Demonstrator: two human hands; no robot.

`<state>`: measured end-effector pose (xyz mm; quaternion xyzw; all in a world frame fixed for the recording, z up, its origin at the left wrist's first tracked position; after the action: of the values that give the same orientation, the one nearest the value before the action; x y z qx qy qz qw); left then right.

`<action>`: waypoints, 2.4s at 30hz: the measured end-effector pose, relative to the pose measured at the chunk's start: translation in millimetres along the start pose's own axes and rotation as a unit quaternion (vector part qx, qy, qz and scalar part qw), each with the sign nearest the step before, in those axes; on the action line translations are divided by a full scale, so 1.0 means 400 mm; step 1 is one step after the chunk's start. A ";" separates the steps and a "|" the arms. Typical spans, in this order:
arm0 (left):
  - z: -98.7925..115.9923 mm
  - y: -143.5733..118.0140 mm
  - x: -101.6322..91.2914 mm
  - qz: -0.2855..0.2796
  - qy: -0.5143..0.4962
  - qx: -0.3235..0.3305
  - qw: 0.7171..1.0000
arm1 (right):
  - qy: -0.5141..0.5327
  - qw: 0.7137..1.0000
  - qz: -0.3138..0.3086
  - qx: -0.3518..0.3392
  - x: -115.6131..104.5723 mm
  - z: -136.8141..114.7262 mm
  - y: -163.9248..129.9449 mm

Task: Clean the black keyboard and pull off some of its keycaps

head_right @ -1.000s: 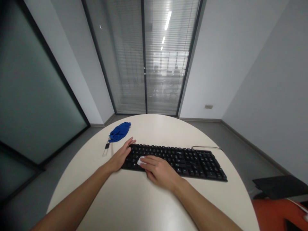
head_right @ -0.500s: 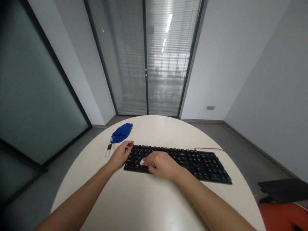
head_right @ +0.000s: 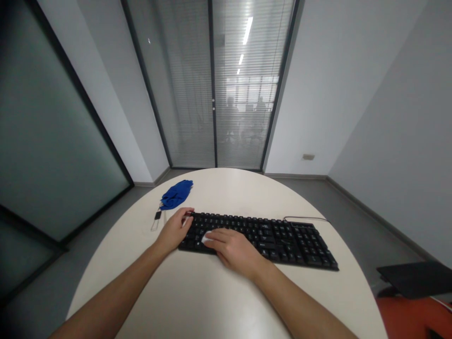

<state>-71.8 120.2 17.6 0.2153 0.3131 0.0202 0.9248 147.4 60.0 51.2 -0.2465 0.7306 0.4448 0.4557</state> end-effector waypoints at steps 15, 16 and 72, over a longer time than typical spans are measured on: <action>-0.006 -0.011 -0.034 0.041 0.163 -0.131 0.977 | 0.005 0.998 0.014 0.056 -0.008 0.012 0.002; 0.002 -0.013 -0.035 0.039 0.183 -0.138 0.973 | 0.007 0.998 0.015 0.058 -0.007 0.011 0.003; 0.087 -0.059 0.060 -0.133 0.182 0.082 0.971 | 0.041 0.999 -0.014 -0.001 0.005 -0.039 0.002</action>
<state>-34.4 89.5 19.1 0.2401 0.5024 -0.0895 0.8258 138.8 46.8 53.0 -0.2751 0.7445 0.4290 0.4314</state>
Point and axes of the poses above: each hand's wrist, its own y-axis towards the middle knuckle, its own x-axis out of the palm, z = x × y, the point moved 4 cm from there along y, towards the middle knuckle, and after that the axes turned 3 degrees about -y, right-handed, at the moved point
